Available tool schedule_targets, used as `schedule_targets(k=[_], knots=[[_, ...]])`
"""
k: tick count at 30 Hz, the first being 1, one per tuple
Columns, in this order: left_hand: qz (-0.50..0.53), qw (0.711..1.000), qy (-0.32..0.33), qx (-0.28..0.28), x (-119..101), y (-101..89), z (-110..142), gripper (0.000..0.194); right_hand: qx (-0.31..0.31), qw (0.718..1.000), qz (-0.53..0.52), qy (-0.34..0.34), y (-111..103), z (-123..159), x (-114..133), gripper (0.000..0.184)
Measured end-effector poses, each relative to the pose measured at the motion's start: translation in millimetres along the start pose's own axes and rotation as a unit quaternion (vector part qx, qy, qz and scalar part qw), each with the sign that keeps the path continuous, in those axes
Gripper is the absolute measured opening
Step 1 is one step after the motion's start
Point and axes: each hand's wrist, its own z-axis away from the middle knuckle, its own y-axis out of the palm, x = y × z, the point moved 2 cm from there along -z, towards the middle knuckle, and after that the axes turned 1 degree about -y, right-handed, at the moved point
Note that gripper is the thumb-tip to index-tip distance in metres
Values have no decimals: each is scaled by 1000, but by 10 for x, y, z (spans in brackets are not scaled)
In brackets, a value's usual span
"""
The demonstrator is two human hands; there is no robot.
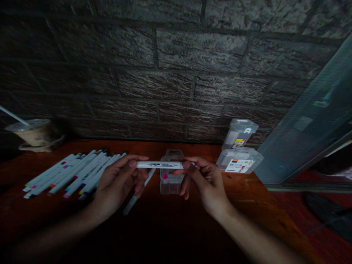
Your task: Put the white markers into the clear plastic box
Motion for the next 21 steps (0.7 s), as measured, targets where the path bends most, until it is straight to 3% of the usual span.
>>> schedule_targets(k=[8,21], knots=[[-21,998,29,-43,-24,-32,-27,19,-18,999,31,-35,-24,-4,17,17],[41,998,25,-39,-67,-20,-18,24,-26,1000,-3,-13,4,-17,77,21]])
